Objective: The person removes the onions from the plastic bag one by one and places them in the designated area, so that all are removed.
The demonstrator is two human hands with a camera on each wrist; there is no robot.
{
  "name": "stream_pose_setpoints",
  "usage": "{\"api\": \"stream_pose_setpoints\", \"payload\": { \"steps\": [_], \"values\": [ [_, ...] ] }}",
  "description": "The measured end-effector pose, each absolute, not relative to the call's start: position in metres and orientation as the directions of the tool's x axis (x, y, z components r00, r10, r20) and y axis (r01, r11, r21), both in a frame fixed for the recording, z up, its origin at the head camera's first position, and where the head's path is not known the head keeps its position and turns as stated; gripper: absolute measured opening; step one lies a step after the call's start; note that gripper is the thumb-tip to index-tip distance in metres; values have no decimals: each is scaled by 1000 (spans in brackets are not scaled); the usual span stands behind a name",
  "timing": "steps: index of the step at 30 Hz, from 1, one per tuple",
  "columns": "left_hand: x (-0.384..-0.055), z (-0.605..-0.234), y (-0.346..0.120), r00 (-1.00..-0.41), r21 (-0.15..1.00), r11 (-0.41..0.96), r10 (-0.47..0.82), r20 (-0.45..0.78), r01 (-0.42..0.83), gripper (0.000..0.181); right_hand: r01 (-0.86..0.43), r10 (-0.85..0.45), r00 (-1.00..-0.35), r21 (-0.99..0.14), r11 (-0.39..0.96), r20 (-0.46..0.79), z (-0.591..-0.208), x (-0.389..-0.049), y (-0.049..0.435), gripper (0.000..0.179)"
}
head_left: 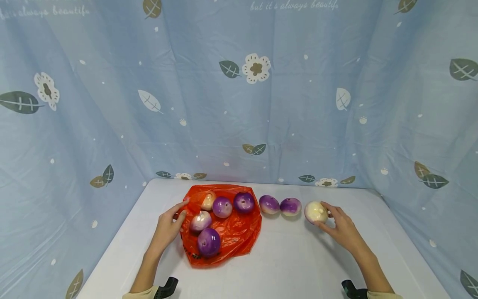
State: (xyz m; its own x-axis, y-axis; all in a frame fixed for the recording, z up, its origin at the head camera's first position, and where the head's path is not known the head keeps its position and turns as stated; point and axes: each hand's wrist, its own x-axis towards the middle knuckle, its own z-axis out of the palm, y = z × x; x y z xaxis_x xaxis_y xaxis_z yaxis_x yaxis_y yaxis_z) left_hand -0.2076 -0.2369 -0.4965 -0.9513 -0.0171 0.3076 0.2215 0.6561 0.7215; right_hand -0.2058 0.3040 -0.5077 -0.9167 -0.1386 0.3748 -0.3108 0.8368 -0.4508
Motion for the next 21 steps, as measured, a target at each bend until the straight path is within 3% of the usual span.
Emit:
{"api": "stream_pose_setpoints", "payload": {
  "steps": [21],
  "values": [
    [-206,-494,-236,-950,721,654,-12,311,228,39,-272,-143,-945,-460,845,295,-511,-230,304,71]
  ]
}}
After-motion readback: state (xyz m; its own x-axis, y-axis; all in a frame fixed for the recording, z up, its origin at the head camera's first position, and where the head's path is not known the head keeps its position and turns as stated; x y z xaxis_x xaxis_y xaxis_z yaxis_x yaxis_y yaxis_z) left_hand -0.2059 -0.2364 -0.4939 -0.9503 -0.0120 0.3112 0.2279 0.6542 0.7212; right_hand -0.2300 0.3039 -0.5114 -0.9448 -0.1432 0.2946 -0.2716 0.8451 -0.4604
